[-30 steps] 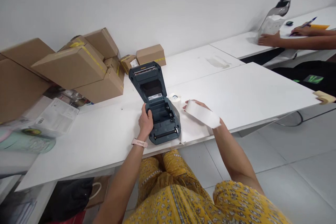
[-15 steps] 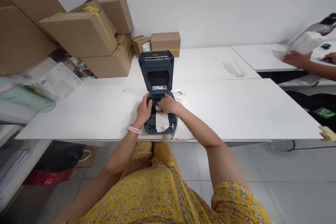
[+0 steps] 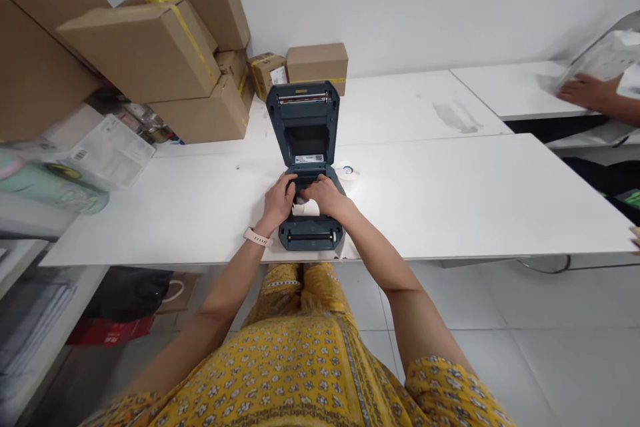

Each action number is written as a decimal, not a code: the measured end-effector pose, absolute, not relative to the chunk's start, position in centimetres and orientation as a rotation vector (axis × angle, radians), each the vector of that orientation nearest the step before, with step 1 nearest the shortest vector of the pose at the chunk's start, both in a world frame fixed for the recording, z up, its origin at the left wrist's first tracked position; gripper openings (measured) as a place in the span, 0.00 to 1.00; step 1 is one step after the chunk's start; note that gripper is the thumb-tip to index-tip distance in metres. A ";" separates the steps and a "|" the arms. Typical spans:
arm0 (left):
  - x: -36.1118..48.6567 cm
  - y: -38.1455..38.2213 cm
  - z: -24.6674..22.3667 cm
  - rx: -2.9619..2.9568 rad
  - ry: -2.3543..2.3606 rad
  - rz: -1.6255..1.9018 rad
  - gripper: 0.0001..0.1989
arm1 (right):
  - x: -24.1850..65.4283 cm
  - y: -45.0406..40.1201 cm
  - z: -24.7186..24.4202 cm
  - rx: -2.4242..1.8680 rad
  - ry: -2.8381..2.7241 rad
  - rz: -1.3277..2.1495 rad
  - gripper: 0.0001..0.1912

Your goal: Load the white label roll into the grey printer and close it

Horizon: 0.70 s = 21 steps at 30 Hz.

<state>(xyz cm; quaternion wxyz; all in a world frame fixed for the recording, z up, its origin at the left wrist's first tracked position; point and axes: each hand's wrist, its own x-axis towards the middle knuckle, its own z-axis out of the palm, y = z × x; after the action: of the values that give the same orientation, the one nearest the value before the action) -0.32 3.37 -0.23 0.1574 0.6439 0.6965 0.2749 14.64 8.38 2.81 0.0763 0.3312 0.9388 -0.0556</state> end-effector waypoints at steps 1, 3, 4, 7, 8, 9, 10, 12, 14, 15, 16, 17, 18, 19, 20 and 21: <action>-0.4 3.4 -0.2 1.854 1.980 0.791 0.18 | 14.8 8.2 3.0 1.004 2.829 -0.179 0.13; -0.5 3.4 -0.3 1.863 1.970 0.809 0.18 | 15.4 7.9 3.3 1.013 2.871 -0.204 0.13; -0.5 3.4 -0.3 1.860 1.970 0.820 0.17 | 15.7 7.6 3.4 1.011 2.897 -0.215 0.13; -0.4 3.2 -0.3 1.832 1.972 0.848 0.17 | 16.9 6.2 3.2 0.979 3.013 -0.246 0.17; -0.3 3.1 -0.2 1.823 1.968 0.854 0.17 | 17.2 5.6 2.9 0.961 3.063 -0.262 0.18; -0.2 3.0 -0.2 1.813 1.964 0.857 0.18 | 17.5 4.9 2.6 0.949 3.113 -0.279 0.20; -0.2 3.0 -0.1 1.804 1.961 0.860 0.18 | 17.7 4.1 2.3 0.945 3.162 -0.296 0.21; -0.1 2.9 0.0 1.791 1.953 0.863 0.18 | 18.1 2.5 1.5 0.970 3.242 -0.317 0.21; 0.0 2.9 0.0 1.783 1.951 0.864 0.18 | 18.3 1.1 0.8 1.039 3.293 -0.290 0.21; 0.0 2.9 0.1 1.782 1.952 0.862 0.18 | 18.3 0.5 0.5 1.073 3.312 -0.263 0.21; 0.0 2.9 0.1 1.782 1.956 0.857 0.18 | 18.4 0.0 0.2 1.098 3.330 -0.232 0.21; 0.0 2.8 0.1 1.784 1.962 0.849 0.18 | 18.5 -0.5 0.0 1.121 3.346 -0.200 0.21; 0.1 2.8 0.2 1.789 1.967 0.837 0.18 | 18.5 -0.9 -0.1 1.144 3.357 -0.168 0.21; 0.1 2.8 0.2 1.796 1.972 0.823 0.18 | 18.6 -1.2 -0.2 1.168 3.362 -0.140 0.21; 0.1 2.8 0.3 1.803 1.977 0.806 0.18 | 18.6 -1.5 -0.3 1.192 3.360 -0.121 0.21; 0.2 2.7 0.4 1.807 1.983 0.790 0.18 | 18.7 -1.9 -0.3 1.216 3.356 -0.111 0.21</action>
<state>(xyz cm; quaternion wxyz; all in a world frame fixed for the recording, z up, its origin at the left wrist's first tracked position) 0.18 2.72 0.37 0.1714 0.6366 0.6985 0.2783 18.69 -1.88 -0.28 -0.2130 0.3326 0.9182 -0.0303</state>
